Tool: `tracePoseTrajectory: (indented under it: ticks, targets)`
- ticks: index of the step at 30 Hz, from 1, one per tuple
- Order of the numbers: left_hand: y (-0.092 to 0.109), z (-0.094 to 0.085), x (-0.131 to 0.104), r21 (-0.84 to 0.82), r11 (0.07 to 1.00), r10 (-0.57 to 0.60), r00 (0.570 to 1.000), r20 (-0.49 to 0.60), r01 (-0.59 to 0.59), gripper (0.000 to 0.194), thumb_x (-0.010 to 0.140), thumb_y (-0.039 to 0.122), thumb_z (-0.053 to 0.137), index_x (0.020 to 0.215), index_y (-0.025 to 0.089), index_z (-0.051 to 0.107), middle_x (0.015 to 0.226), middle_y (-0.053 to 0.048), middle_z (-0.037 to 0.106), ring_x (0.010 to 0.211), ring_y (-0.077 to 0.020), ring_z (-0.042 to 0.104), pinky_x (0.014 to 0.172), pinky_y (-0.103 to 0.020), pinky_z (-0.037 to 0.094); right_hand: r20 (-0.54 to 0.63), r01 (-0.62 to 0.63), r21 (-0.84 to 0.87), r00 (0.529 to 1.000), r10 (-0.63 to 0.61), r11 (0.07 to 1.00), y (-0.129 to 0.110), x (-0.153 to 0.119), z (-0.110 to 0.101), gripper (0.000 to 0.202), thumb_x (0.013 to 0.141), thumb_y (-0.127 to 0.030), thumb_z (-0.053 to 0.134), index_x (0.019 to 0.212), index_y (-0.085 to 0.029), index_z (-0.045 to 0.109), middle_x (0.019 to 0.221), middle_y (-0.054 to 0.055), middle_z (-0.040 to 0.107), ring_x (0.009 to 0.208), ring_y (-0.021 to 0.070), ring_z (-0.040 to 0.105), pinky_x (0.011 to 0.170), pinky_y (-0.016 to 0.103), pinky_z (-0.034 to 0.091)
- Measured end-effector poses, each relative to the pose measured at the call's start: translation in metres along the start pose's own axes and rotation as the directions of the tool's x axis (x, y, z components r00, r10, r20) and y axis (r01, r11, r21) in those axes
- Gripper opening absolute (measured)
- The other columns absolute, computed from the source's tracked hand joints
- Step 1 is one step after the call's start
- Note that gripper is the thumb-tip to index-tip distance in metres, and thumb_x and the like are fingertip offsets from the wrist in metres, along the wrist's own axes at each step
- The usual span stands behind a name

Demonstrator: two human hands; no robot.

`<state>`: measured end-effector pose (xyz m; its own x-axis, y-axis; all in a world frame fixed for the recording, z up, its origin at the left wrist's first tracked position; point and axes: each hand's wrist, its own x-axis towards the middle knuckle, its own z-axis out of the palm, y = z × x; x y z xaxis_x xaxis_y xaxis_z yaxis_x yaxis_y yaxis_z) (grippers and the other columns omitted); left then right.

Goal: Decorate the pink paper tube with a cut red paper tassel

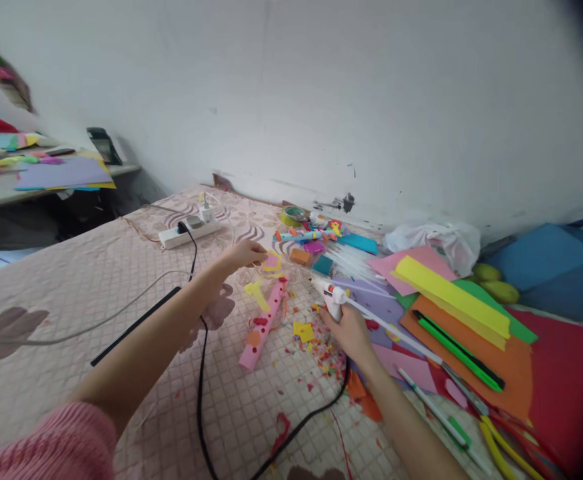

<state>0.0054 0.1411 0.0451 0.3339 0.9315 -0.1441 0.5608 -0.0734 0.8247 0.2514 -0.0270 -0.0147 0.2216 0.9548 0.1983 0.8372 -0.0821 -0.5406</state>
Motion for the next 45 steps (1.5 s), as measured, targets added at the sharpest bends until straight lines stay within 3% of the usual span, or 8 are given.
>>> tracePoseTrajectory:
  ticks: [5,11,21,30,37,45]
  targets:
    - [0.000,0.012,-0.004,-0.072,0.996,-0.039,0.994,0.106,0.047,0.009,0.067,0.023,0.063,0.062,0.014,0.064,0.060,-0.001,0.063,0.058,-0.0102,0.056,0.051,-0.018,0.041,0.005,-0.014,-0.072,1.000,0.014,0.997,0.003,-0.002,0.003,0.030,0.083,-0.045,0.049,0.084,-0.018,0.062,0.072,0.012,0.068,0.070,0.0291,0.064,0.058,0.032,0.040]
    - [-0.004,0.016,-0.004,-0.121,0.986,-0.088,0.978,0.191,0.112,0.010,0.064,0.021,0.064,0.058,0.013,0.062,0.054,0.000,0.059,0.051,-0.0081,0.051,0.052,-0.019,0.042,0.012,-0.032,-0.124,0.999,0.034,0.992,0.002,-0.005,0.002,0.031,0.084,-0.043,0.049,0.088,-0.016,0.062,0.072,0.011,0.068,0.070,0.0286,0.064,0.057,0.031,0.038]
    - [-0.012,0.019,0.001,-0.201,0.968,-0.099,0.962,0.253,0.152,0.013,0.064,0.016,0.062,0.053,0.014,0.056,0.047,0.003,0.050,0.044,-0.0061,0.043,0.047,-0.018,0.035,0.009,-0.055,-0.162,0.998,0.057,0.985,-0.002,-0.006,0.000,0.032,0.084,-0.042,0.049,0.088,-0.013,0.063,0.071,0.011,0.068,0.068,0.0273,0.065,0.055,0.029,0.036]
    - [-0.015,0.020,0.001,-0.257,0.948,-0.113,0.952,0.284,0.189,0.012,0.063,0.017,0.063,0.053,0.015,0.057,0.049,0.000,0.056,0.043,-0.0077,0.045,0.043,-0.020,0.030,0.002,-0.051,-0.152,0.999,0.052,0.987,-0.001,-0.006,0.000,0.034,0.083,-0.044,0.051,0.091,-0.014,0.064,0.072,0.011,0.069,0.069,0.0278,0.065,0.056,0.029,0.036]
    - [-0.016,0.019,0.002,-0.316,0.920,-0.139,0.947,0.290,0.231,0.008,0.063,0.020,0.064,0.058,0.016,0.059,0.057,-0.002,0.063,0.053,-0.0107,0.056,0.049,-0.020,0.038,-0.034,-0.036,-0.041,0.999,0.035,0.999,0.002,-0.007,0.001,0.036,0.081,-0.046,0.052,0.088,-0.013,0.064,0.069,0.011,0.067,0.066,0.0289,0.063,0.056,0.031,0.036]
    - [-0.022,0.016,-0.001,-0.348,0.899,-0.154,0.936,0.316,0.265,0.013,0.063,0.026,0.068,0.067,0.016,0.060,0.062,-0.004,0.067,0.057,-0.0134,0.061,0.052,-0.022,0.042,-0.095,0.024,0.160,0.995,-0.009,0.987,0.001,-0.008,-0.001,0.034,0.082,-0.044,0.049,0.088,-0.014,0.064,0.073,0.008,0.068,0.067,0.0224,0.060,0.063,0.030,0.042]
